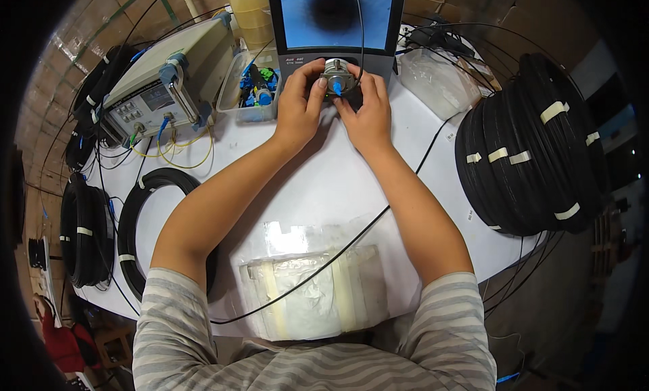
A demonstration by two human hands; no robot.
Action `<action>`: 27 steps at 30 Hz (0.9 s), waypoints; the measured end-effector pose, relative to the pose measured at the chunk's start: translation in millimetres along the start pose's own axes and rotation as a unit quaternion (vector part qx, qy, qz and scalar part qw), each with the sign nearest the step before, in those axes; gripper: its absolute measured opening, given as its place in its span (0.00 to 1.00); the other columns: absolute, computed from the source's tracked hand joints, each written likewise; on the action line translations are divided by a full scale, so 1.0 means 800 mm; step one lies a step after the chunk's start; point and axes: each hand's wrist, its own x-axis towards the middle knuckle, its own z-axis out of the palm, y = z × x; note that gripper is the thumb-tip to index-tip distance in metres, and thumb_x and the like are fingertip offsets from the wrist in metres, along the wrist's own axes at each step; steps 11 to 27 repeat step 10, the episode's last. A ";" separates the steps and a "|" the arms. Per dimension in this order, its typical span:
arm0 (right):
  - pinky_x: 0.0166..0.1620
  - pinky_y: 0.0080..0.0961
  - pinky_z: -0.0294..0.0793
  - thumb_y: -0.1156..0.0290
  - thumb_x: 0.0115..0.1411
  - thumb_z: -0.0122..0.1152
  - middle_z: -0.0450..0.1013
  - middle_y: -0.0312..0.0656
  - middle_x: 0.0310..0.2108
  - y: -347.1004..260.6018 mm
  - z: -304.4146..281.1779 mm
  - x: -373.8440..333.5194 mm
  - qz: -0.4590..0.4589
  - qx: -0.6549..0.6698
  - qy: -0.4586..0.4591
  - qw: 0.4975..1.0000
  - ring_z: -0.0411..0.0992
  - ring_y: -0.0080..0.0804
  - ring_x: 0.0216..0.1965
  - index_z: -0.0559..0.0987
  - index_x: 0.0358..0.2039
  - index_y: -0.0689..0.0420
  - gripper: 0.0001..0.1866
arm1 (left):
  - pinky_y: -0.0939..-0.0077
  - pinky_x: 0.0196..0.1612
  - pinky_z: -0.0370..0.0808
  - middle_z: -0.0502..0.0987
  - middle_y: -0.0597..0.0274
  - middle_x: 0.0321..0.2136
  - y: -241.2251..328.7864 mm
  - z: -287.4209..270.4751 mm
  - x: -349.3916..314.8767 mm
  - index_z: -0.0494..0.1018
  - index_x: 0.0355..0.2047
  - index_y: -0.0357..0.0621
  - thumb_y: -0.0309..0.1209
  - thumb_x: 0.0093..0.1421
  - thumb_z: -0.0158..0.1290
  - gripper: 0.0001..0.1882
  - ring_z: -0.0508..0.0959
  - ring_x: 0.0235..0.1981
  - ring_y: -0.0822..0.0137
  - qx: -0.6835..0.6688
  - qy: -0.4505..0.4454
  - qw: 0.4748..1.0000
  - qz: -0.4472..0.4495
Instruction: Inspect and adjust a circular metal component using a digital microscope and monitor.
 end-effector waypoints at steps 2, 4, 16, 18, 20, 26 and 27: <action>0.52 0.36 0.78 0.75 0.56 0.75 0.74 0.43 0.51 0.000 0.001 0.001 0.008 0.003 -0.009 1.000 0.76 0.42 0.49 0.76 0.61 0.52 0.32 | 0.60 0.60 0.73 0.79 0.53 0.57 -0.003 -0.001 -0.001 0.76 0.57 0.40 0.29 0.72 0.54 0.15 0.76 0.56 0.49 0.005 0.000 1.000 0.008; 0.52 0.36 0.78 0.75 0.57 0.75 0.74 0.42 0.51 -0.001 0.000 0.001 0.006 -0.013 -0.005 1.000 0.77 0.43 0.48 0.77 0.60 0.50 0.30 | 0.60 0.60 0.73 0.80 0.53 0.57 -0.004 -0.002 -0.001 0.76 0.57 0.40 0.29 0.72 0.54 0.15 0.77 0.57 0.49 0.009 0.000 1.000 0.017; 0.54 0.37 0.77 0.74 0.57 0.75 0.74 0.43 0.52 -0.006 0.000 0.001 0.027 -0.029 -0.001 0.999 0.77 0.43 0.52 0.77 0.60 0.52 0.30 | 0.60 0.63 0.71 0.79 0.52 0.59 -0.005 -0.004 0.000 0.76 0.58 0.43 0.31 0.72 0.55 0.16 0.76 0.60 0.49 0.025 -0.009 0.999 0.029; 0.54 0.37 0.77 0.74 0.57 0.75 0.74 0.43 0.52 -0.006 0.000 0.001 0.027 -0.029 -0.001 0.999 0.77 0.43 0.52 0.77 0.60 0.52 0.30 | 0.60 0.63 0.71 0.79 0.52 0.59 -0.005 -0.004 0.000 0.76 0.58 0.43 0.31 0.72 0.55 0.16 0.76 0.60 0.49 0.025 -0.009 0.999 0.029; 0.54 0.37 0.77 0.74 0.57 0.75 0.74 0.43 0.52 -0.006 0.000 0.001 0.027 -0.029 -0.001 0.999 0.77 0.43 0.52 0.77 0.60 0.52 0.30 | 0.60 0.63 0.71 0.79 0.52 0.59 -0.005 -0.004 0.000 0.76 0.58 0.43 0.31 0.72 0.55 0.16 0.76 0.60 0.49 0.025 -0.009 0.999 0.029; 0.54 0.37 0.77 0.74 0.57 0.75 0.74 0.43 0.52 -0.006 0.000 0.001 0.027 -0.029 -0.001 0.999 0.77 0.43 0.52 0.77 0.60 0.52 0.30 | 0.60 0.63 0.71 0.79 0.52 0.59 -0.005 -0.004 0.000 0.76 0.58 0.43 0.31 0.72 0.55 0.16 0.76 0.60 0.49 0.025 -0.009 0.999 0.029; 0.54 0.37 0.77 0.74 0.57 0.75 0.74 0.43 0.52 -0.006 0.000 0.001 0.027 -0.029 -0.001 0.999 0.77 0.43 0.52 0.77 0.60 0.52 0.30 | 0.60 0.63 0.71 0.79 0.52 0.59 -0.005 -0.004 0.000 0.76 0.58 0.43 0.31 0.72 0.55 0.16 0.76 0.60 0.49 0.025 -0.009 0.999 0.029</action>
